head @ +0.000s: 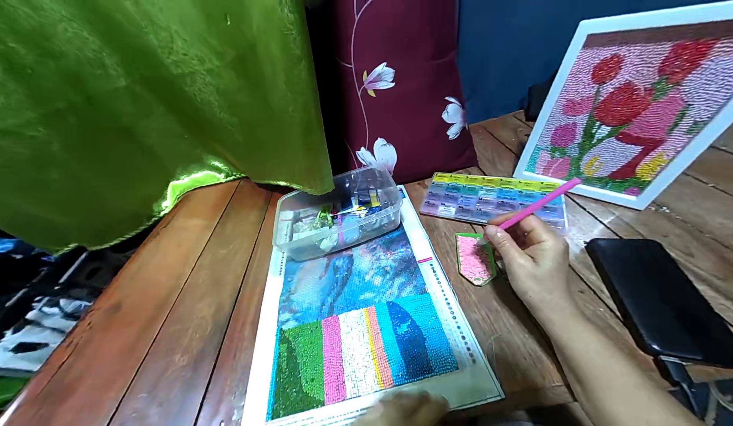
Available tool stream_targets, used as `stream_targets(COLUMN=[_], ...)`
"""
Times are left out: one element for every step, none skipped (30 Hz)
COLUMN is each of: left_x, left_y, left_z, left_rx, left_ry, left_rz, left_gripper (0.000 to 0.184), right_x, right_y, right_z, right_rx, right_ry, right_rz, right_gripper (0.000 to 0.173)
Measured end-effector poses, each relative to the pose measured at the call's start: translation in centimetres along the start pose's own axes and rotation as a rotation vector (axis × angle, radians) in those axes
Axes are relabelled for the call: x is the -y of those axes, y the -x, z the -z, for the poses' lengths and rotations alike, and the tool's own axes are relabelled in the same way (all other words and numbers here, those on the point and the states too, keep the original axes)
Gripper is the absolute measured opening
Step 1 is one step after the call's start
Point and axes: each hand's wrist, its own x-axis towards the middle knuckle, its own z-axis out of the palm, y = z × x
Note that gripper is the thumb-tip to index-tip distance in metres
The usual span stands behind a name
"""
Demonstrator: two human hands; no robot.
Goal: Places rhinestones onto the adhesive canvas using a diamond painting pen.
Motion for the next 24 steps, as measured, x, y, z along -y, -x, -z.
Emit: stream_targets(left_x=[0.8, 2.2, 4.2, 6.5, 9.1, 11.5, 13.7, 15.8, 17.6, 19.1, 20.0, 20.6, 20.9, 21.0, 21.1, 21.3, 21.6, 22.1, 22.4, 22.7, 23.0, 23.1, 23.1, 23.1], left_y=[-0.2, -0.1, 0.0, 0.3, 0.7, 1.3, 2.1, 3.2, 4.2, 5.1, 5.7, 5.9, 5.8, 5.4, 4.9, 4.5, 4.2, 4.0, 3.9, 3.7, 3.7, 3.5, 3.4, 3.3], left_z=[1.6, 3.4, 5.4, 7.4, 9.4, 11.1, 12.6, 13.7, 14.6, 15.1, 15.4, 15.5, 15.6, 15.6, 15.6, 15.5, 15.4, 15.4, 15.4, 15.4, 15.3, 15.2, 15.1, 15.0], left_rx=[-0.085, -0.173, -0.253, -0.325, -0.408, -0.468, -0.499, -0.528, -0.554, -0.584, -0.622, -0.661, -0.693, -0.712, -0.725, -0.731, -0.736, -0.739, -0.741, -0.744, -0.75, -0.761, -0.775, -0.793], left_ry=[-0.061, -0.128, -0.201, -0.309, -0.402, -0.47, -0.504, -0.498, -0.47, -0.428, -0.375, -0.324, -0.282, -0.265, -0.263, -0.272, -0.29, -0.31, -0.323, -0.332, -0.339, -0.339, -0.333, -0.325], left_rz=[0.01, 0.022, 0.041, 0.068, 0.093, 0.134, 0.217, 0.323, 0.424, 0.518, 0.618, 0.714, 0.79, 0.836, 0.859, 0.874, 0.882, 0.884, 0.883, 0.873, 0.858, 0.843, 0.829, 0.819], left_gripper=[0.023, 0.024, 0.027, 0.028, 0.031, 0.033, 0.035, 0.036, 0.038, 0.038, 0.037, 0.036, 0.034, 0.033, 0.032, 0.031, 0.03, 0.029, 0.029, 0.029, 0.03, 0.03, 0.031, 0.031], right_x=[-0.2, -0.4, -0.5, -0.5, -0.4, -0.4, -0.4, -0.6, -0.6, -0.7, -0.7, -0.7, -0.7, -0.7, -0.7, -0.7, -0.7, -0.8, -0.8, -0.9, -1.0, -1.1, -1.1, -1.1], right_y=[0.0, 0.1, 0.0, 0.0, 0.0, -0.1, -0.2, -0.2, -0.3, -0.3, -0.3, -0.3, -0.3, -0.3, -0.3, -0.3, -0.2, -0.2, -0.2, -0.1, -0.1, -0.1, -0.1, -0.2], right_z=[0.1, 0.1, 0.2, 0.3, 0.4, 0.6, 0.7, 0.9, 1.0, 1.1, 1.1, 1.2, 1.2, 1.2, 1.3, 1.3, 1.3, 1.3, 1.3, 1.2, 1.2, 1.3, 1.3, 1.3], right_rx=[0.005, 0.011, 0.02, 0.031, 0.052, 0.077, 0.097, 0.108, 0.113, 0.115, 0.116, 0.118, 0.124, 0.132, 0.141, 0.152, 0.166, 0.175, 0.179, 0.176, 0.167, 0.156, 0.145, 0.136], right_ry=[0.041, 0.074, 0.095, 0.108, 0.118, 0.121, 0.123, 0.125, 0.128, 0.13, 0.134, 0.138, 0.153, 0.168, 0.186, 0.202, 0.217, 0.231, 0.249, 0.264, 0.28, 0.29, 0.295, 0.296], right_rz=[0.015, 0.021, 0.015, -0.008, -0.042, -0.075, -0.098, -0.114, -0.13, -0.145, -0.155, -0.16, -0.157, -0.15, -0.139, -0.126, -0.109, -0.092, -0.077, -0.067, -0.061, -0.061, -0.06, -0.063], right_gripper=[0.015, 0.014, 0.013, 0.013, 0.013, 0.013, 0.012, 0.011, 0.011, 0.011, 0.011, 0.011, 0.011, 0.011, 0.011, 0.011, 0.01, 0.01, 0.009, 0.01, 0.01, 0.011, 0.011, 0.011])
